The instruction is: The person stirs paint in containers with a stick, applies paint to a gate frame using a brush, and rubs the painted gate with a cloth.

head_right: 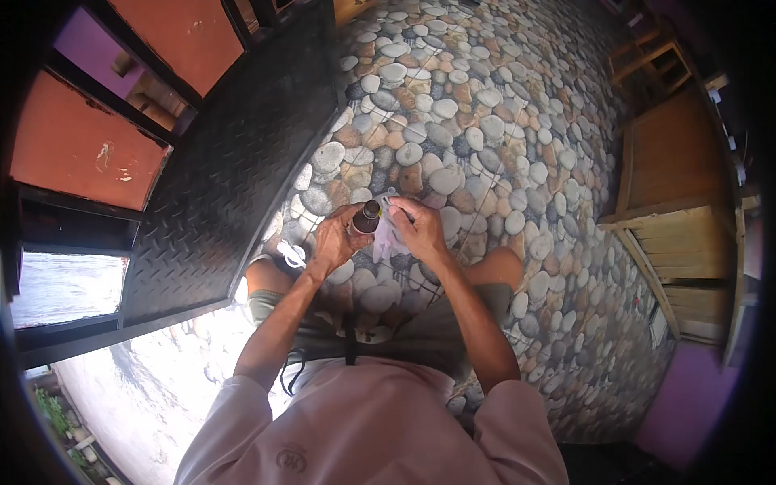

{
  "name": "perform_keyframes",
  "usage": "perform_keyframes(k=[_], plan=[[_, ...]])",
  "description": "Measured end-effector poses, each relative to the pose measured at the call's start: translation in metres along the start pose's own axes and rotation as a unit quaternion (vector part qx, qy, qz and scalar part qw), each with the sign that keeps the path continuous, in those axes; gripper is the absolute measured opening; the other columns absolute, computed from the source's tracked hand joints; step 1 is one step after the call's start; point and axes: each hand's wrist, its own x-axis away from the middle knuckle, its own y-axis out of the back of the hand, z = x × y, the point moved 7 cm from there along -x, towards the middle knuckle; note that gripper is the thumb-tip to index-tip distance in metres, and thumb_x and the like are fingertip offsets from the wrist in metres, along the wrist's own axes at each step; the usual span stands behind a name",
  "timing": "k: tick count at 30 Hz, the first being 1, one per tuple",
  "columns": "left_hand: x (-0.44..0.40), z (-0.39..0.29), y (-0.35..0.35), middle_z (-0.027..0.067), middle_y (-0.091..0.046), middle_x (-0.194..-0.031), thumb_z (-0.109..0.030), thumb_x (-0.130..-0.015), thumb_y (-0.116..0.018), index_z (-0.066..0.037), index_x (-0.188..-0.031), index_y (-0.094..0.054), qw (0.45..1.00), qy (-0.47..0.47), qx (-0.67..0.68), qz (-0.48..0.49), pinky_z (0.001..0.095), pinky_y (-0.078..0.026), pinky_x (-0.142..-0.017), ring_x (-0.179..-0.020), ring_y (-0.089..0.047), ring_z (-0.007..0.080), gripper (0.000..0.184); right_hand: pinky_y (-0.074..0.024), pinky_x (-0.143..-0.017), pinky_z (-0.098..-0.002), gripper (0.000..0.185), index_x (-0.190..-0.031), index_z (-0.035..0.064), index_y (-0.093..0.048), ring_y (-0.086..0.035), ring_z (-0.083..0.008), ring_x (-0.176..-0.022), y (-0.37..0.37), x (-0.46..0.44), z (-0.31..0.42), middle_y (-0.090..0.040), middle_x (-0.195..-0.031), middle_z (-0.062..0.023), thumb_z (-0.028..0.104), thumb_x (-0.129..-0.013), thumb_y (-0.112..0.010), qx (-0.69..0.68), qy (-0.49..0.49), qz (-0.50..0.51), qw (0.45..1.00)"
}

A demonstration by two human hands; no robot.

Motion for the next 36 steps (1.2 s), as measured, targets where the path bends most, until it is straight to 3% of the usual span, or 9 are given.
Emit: perform_keyframes(k=[1, 3, 7, 17, 25, 28, 30, 33, 36], plan=[[0.002, 0.012, -0.005, 0.008, -0.065, -0.113, -0.019, -0.063, -0.084, -0.011, -0.12, -0.06, 0.999, 0.027, 0.026, -0.019, 0.0373, -0.051, -0.08, -0.094, -0.065, 0.0296, 0.062, -0.0505, -0.074, -0.0303, 0.022, -0.108, 0.0007, -0.066, -0.066, -0.0175, -0.081, -0.001, 0.001, -0.009, -0.069, -0.096, -0.0094, 0.015, -0.091, -0.061, 0.004, 0.0, 0.002, 1.0], [0.004, 0.041, -0.023, 0.0092, -0.065, -0.113, -0.016, -0.062, -0.084, -0.01, -0.118, -0.061, 0.998, 0.022, 0.045, -0.041, 0.0363, -0.052, -0.081, -0.096, -0.065, 0.028, 0.061, -0.0476, -0.079, -0.0249, 0.023, -0.11, -0.0018, -0.064, -0.057, -0.0064, -0.09, -0.005, 0.013, -0.052, -0.066, -0.098, -0.0021, 0.013, -0.093, -0.062, -0.196, -0.187, 0.005, 0.963], [0.013, 0.088, -0.039, 0.0142, -0.067, -0.107, -0.011, -0.061, -0.083, -0.007, -0.115, -0.061, 0.991, 0.059, 0.086, -0.087, 0.0359, -0.051, -0.086, -0.098, -0.065, 0.0285, 0.059, -0.0434, -0.081, -0.0193, 0.022, -0.111, 0.0004, -0.064, -0.054, -0.004, -0.089, -0.003, 0.028, -0.073, -0.063, -0.097, 0.0024, 0.013, -0.093, -0.062, -0.315, -0.247, 0.01, 0.916], [0.022, 0.149, -0.067, 0.015, -0.063, -0.108, -0.006, -0.061, -0.08, -0.006, -0.115, -0.058, 0.981, 0.132, 0.044, -0.131, 0.0384, -0.049, -0.088, -0.1, -0.061, 0.0333, 0.058, -0.0444, -0.085, -0.0207, 0.022, -0.11, 0.002, -0.065, -0.056, -0.0061, -0.091, -0.001, 0.056, -0.073, -0.063, -0.099, 0.0012, 0.007, -0.089, -0.066, -0.417, -0.266, -0.023, 0.869], [0.016, 0.158, -0.079, 0.0165, -0.061, -0.107, -0.009, -0.063, -0.08, -0.006, -0.118, -0.053, 0.982, 0.135, 0.033, -0.131, 0.0393, -0.048, -0.088, -0.102, -0.059, 0.0338, 0.061, -0.0448, -0.083, -0.0211, 0.022, -0.11, 0.0002, -0.064, -0.056, -0.0061, -0.089, -0.005, 0.08, -0.054, -0.063, -0.096, 0.0012, 0.006, -0.088, -0.067, -0.404, -0.296, -0.056, 0.864], [0.028, 0.139, -0.071, 0.0174, -0.06, -0.106, -0.011, -0.066, -0.077, -0.004, -0.119, -0.05, 0.975, 0.093, -0.01, -0.201, 0.0414, -0.047, -0.088, -0.1, -0.059, 0.0356, 0.06, -0.0442, -0.083, -0.0204, 0.021, -0.108, 0.0001, -0.065, -0.056, -0.005, -0.089, -0.011, 0.081, -0.045, -0.063, -0.095, 0.0017, 0.008, -0.089, -0.066, -0.409, -0.301, -0.026, 0.861], [0.062, 0.118, -0.062, 0.018, -0.058, -0.107, -0.013, -0.069, -0.075, -0.003, -0.121, -0.047, 0.953, 0.181, -0.062, -0.236, 0.0422, -0.047, -0.088, -0.098, -0.058, 0.0372, 0.06, -0.0442, -0.082, -0.0203, 0.021, -0.109, 0.0006, -0.065, -0.056, -0.0047, -0.089, -0.013, 0.082, -0.041, -0.063, -0.095, 0.0018, 0.008, -0.089, -0.066, -0.406, -0.296, -0.017, 0.864], [0.091, 0.098, -0.061, 0.013, -0.06, -0.103, -0.008, -0.08, -0.068, -0.002, -0.114, -0.053, 0.932, 0.209, 0.248, -0.161, 0.0336, -0.05, -0.077, -0.085, -0.061, 0.0212, 0.037, -0.0443, -0.081, -0.02, 0.021, -0.11, 0.0012, -0.065, -0.055, -0.0043, -0.089, -0.029, 0.086, -0.044, -0.063, -0.097, 0.0019, 0.009, -0.09, -0.065, -0.402, -0.296, 0.015, 0.867], [0.091, 0.035, -0.02, 0.0088, -0.063, -0.095, -0.009, -0.086, -0.066, -0.001, -0.112, -0.057, 0.928, 0.155, 0.329, -0.076, 0.0292, -0.051, -0.074, -0.084, -0.06, 0.013, 0.029, -0.0443, -0.08, -0.0196, 0.02, -0.11, 0.0016, -0.064, -0.055, -0.004, -0.088, -0.048, 0.087, -0.042, -0.062, -0.098, 0.0018, 0.008, -0.091, -0.064, -0.397, -0.31, 0.055, 0.862]])
